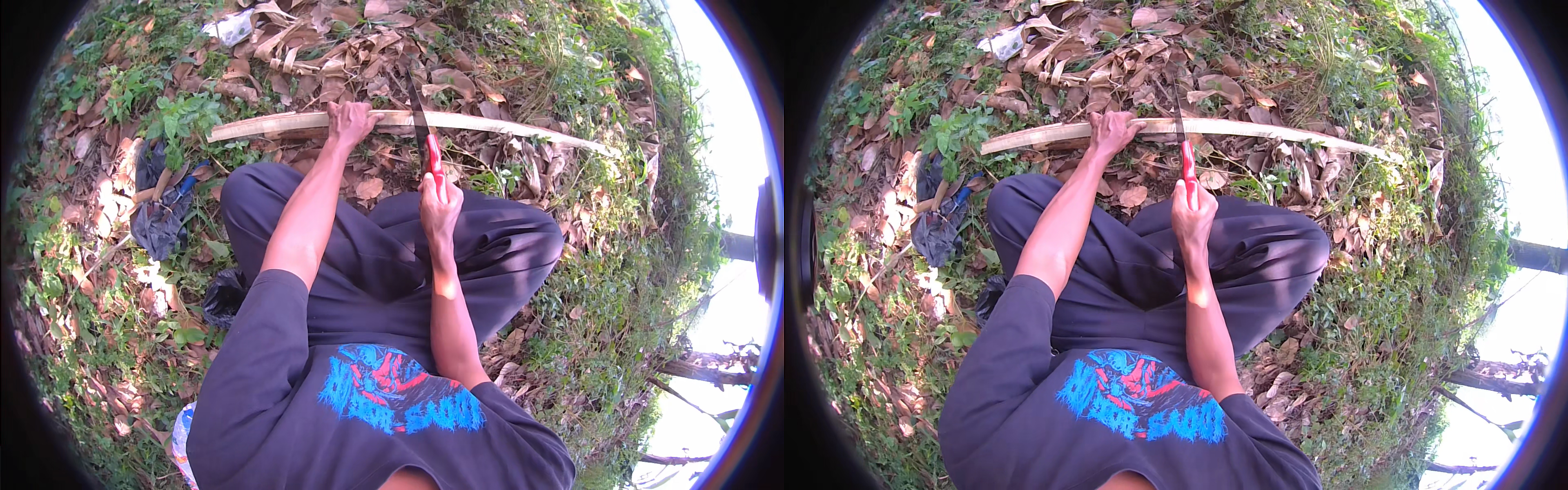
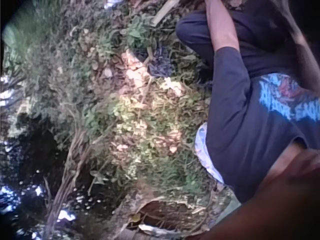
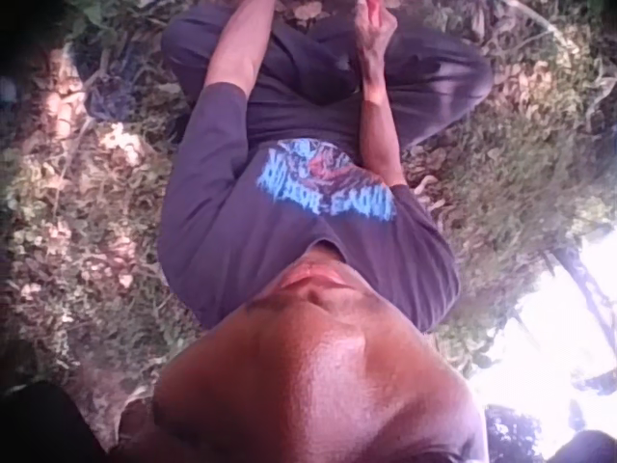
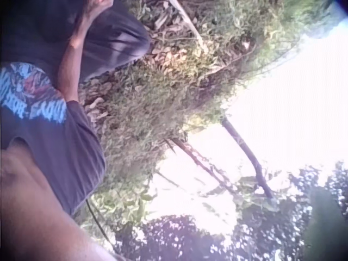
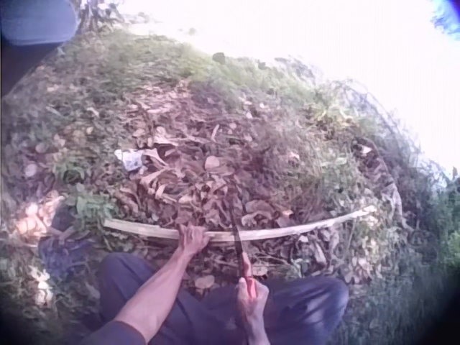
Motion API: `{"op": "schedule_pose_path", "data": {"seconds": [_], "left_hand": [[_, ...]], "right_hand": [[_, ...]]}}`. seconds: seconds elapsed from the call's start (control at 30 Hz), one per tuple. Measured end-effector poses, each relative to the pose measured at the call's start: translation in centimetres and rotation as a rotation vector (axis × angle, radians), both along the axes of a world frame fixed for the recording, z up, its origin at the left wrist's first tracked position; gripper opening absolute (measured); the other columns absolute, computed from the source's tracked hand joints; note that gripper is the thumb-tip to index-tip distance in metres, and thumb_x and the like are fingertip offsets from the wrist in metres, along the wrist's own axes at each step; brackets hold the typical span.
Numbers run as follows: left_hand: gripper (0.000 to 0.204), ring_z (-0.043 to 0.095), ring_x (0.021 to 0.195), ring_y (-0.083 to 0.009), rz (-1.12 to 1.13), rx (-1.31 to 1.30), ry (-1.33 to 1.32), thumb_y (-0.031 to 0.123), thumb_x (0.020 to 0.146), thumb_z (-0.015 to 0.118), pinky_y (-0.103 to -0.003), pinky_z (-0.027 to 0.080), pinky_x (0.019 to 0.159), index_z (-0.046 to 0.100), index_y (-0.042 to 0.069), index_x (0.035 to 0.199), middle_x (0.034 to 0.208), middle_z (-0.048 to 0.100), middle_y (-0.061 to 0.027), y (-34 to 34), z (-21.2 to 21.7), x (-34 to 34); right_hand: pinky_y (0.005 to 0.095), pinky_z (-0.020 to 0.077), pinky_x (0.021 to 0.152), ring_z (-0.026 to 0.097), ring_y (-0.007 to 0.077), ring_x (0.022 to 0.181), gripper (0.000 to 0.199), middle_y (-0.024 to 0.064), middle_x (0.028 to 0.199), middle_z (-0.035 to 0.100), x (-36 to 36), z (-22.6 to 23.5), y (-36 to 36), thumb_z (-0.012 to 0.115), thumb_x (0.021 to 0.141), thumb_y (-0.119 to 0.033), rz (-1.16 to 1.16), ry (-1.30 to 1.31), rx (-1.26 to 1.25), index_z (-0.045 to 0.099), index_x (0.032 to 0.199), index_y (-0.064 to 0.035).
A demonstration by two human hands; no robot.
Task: The person sits cross-legged on the ground and uses a red hand saw to cut a long, thin piece of light-colored wood. They hold the wood steady with their left hand and saw with their right hand, making repetitive back-and-forth motions to advance the cut.
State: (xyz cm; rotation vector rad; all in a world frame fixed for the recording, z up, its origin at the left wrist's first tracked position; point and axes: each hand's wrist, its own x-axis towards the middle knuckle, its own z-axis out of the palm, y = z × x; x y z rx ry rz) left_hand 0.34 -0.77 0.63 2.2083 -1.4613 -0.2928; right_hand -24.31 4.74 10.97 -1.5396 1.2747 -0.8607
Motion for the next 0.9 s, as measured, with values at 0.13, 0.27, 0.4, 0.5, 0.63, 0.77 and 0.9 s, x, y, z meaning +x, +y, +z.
{"op": "schedule_pose_path", "data": {"seconds": [0.13,0.27,0.4,0.5,0.63,0.77,0.9], "left_hand": [[0.041,0.070,0.081,-0.0302,-0.020,-0.022,-0.047,0.054,0.087,0.064,-0.050,0.037,0.087,0.075,0.014,0.088,0.080,0.073,-0.0127,-0.6,-0.2,0.4],[0.041,0.070,0.085,-0.0297,0.015,-0.034,-0.047,0.054,0.087,0.064,-0.049,0.037,0.087,0.075,0.014,0.090,0.083,0.073,-0.0125,-0.5,-1.5,1.2],[0.041,0.070,0.083,-0.0295,-0.001,-0.053,-0.088,0.054,0.087,0.064,-0.053,0.038,0.088,0.075,0.014,0.091,0.082,0.073,-0.0109,-0.2,-1.7,0.7],[0.044,0.069,0.084,-0.0288,-0.027,0.021,-0.091,0.056,0.088,0.061,-0.055,0.038,0.089,0.075,0.015,0.096,0.081,0.072,-0.0103,-0.6,-0.6,0.2],[0.048,0.067,0.091,-0.0277,-0.056,0.082,-0.027,0.059,0.090,0.057,-0.055,0.037,0.093,0.074,0.016,0.101,0.087,0.073,-0.0096,-1.0,-0.8,1.4],[0.044,0.065,0.091,-0.0263,-0.013,0.003,-0.124,0.056,0.090,0.060,-0.055,0.035,0.093,0.074,0.016,0.101,0.087,0.072,-0.0088,0.1,-2.3,0.8],[0.041,0.064,0.091,-0.0270,-0.023,0.038,-0.083,0.053,0.089,0.063,-0.056,0.035,0.092,0.074,0.015,0.099,0.088,0.072,-0.0088,0.4,-1.0,0.5]], "right_hand": [[0.0354,0.0371,0.048,0.045,0.0149,0.047,0.030,0.0087,0.052,0.052,1.9,0.4,-1.1,0.060,0.092,-0.013,0.021,0.095,-0.107,0.055,0.068,0.0029],[0.0339,0.0401,0.050,0.049,0.0148,0.048,0.028,0.0097,0.054,0.055,-0.8,4.3,4.1,0.060,0.092,-0.013,0.076,0.068,-0.007,0.057,0.070,0.0030],[0.0323,0.0407,0.050,0.053,0.0129,0.050,0.026,0.0079,0.055,0.055,-2.4,2.8,3.4,0.059,0.092,-0.012,0.053,0.032,0.056,0.060,0.071,0.0037],[0.0335,0.0391,0.049,0.049,0.0134,0.048,0.027,0.0077,0.054,0.054,-0.9,1.2,-0.4,0.059,0.091,-0.014,0.010,-0.013,0.026,0.060,0.072,0.0039],[0.0339,0.0406,0.050,0.051,0.0163,0.048,0.027,0.0090,0.054,0.054,-0.4,2.2,0.7,0.060,0.091,-0.015,0.032,-0.006,-0.054,0.061,0.072,0.0038],[0.0301,0.0400,0.051,0.049,0.0115,0.049,0.023,0.0057,0.054,0.053,-4.1,3.1,6.3,0.057,0.091,-0.009,0.045,-0.030,0.046,0.060,0.071,0.0031],[0.0309,0.0382,0.049,0.046,0.0103,0.049,0.022,0.0064,0.053,0.051,-2.6,3.7,4.8,0.058,0.090,-0.008,0.040,-0.033,0.002,0.057,0.071,0.0035]]}}
